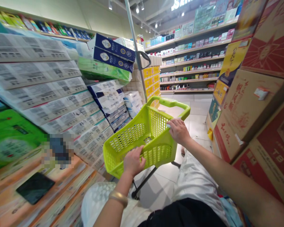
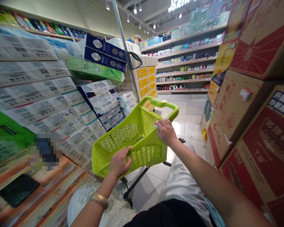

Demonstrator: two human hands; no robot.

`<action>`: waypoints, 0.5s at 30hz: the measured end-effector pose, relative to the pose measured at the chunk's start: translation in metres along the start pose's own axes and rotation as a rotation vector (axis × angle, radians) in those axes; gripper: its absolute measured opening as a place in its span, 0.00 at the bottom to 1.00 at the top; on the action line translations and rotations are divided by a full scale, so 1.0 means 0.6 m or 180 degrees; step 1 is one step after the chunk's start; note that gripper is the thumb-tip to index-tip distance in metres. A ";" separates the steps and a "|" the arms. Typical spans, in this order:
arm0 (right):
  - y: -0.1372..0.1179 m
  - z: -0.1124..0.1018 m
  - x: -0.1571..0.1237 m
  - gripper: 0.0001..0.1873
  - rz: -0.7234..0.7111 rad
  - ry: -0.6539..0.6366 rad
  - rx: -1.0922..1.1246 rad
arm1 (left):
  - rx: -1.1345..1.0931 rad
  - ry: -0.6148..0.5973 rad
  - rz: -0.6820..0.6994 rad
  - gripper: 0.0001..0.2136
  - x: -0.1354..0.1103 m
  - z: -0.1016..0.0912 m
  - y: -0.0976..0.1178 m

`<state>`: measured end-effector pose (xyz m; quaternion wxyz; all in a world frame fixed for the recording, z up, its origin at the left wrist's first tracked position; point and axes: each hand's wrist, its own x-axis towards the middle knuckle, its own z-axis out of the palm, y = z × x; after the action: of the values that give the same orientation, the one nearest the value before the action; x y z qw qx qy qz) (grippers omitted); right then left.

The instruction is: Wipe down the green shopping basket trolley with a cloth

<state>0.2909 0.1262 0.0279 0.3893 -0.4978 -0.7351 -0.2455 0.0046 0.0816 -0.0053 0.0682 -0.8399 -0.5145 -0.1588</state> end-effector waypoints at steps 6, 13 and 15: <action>-0.044 -0.011 -0.012 0.17 0.0085 0.0012 0.0084 | 0.0132 0.0262 0.0244 0.25 -0.022 -0.007 -0.033; -0.106 -0.024 -0.021 0.18 0.0199 -0.0001 0.0197 | 0.0304 0.0587 -0.0108 0.22 -0.034 -0.032 -0.032; -0.128 -0.023 -0.022 0.18 0.0231 -0.0022 0.0212 | 0.0192 0.0807 -0.0216 0.25 -0.027 -0.035 -0.001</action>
<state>0.2274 0.0794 0.0270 0.4118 -0.5118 -0.7256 -0.2049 -0.0066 0.0625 0.0089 0.1525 -0.7928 -0.5344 -0.2504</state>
